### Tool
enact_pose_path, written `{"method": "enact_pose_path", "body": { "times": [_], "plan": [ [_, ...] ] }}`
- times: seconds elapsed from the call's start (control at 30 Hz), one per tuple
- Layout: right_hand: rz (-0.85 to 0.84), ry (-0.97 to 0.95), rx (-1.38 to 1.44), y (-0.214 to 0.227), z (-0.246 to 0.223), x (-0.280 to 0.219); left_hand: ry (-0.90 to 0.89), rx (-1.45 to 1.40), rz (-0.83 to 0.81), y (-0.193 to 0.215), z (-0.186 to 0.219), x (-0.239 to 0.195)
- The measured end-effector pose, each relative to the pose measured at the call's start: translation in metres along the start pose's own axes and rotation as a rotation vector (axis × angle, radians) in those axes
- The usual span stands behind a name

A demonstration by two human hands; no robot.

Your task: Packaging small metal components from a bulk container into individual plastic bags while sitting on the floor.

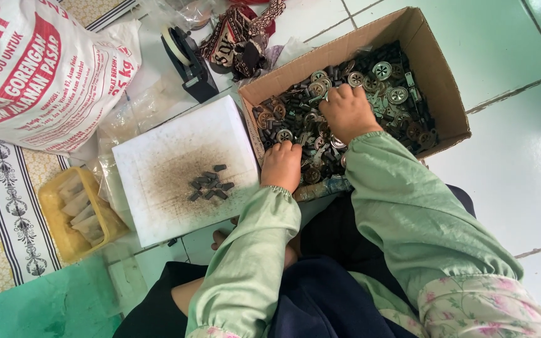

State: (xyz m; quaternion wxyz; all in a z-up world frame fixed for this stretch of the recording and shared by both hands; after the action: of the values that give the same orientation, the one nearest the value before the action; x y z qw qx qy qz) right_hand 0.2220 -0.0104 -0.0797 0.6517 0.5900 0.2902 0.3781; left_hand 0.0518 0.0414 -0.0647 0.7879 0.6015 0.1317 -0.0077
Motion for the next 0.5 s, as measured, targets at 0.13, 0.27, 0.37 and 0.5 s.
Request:
{"method": "enact_pose_path", "body": {
  "times": [0.13, 0.27, 0.37, 0.5],
  "plan": [
    [0.170, -0.065, -0.029, 0.013, 0.023, -0.008, -0.003, -0.016, -0.004, 0.002, 0.001, -0.001],
    [-0.095, 0.064, 0.225, 0.025, 0.000, -0.018, -0.007, -0.012, -0.002, -0.001, 0.000, 0.000],
    [-0.336, 0.170, 0.245, 0.030, -0.017, -0.031, -0.013, -0.010, -0.002, -0.002, 0.000, 0.000],
    [-0.293, 0.142, 0.124, 0.025, -0.013, -0.021, -0.018, -0.002, -0.001, -0.002, 0.001, 0.000]
  ]
}}
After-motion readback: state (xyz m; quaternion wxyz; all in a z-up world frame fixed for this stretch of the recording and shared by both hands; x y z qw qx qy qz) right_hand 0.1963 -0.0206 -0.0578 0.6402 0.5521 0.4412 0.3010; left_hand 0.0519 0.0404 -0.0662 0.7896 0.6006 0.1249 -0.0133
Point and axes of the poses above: each hand's wrist, its own x-axis towards the middle knuckle, its own y-axis out of the back of the hand, z = x × y, the point moved 7 cm from there along x, towards the middle knuckle, and after that the axes turned 11 degrees about -y, right-handed, at the moved point
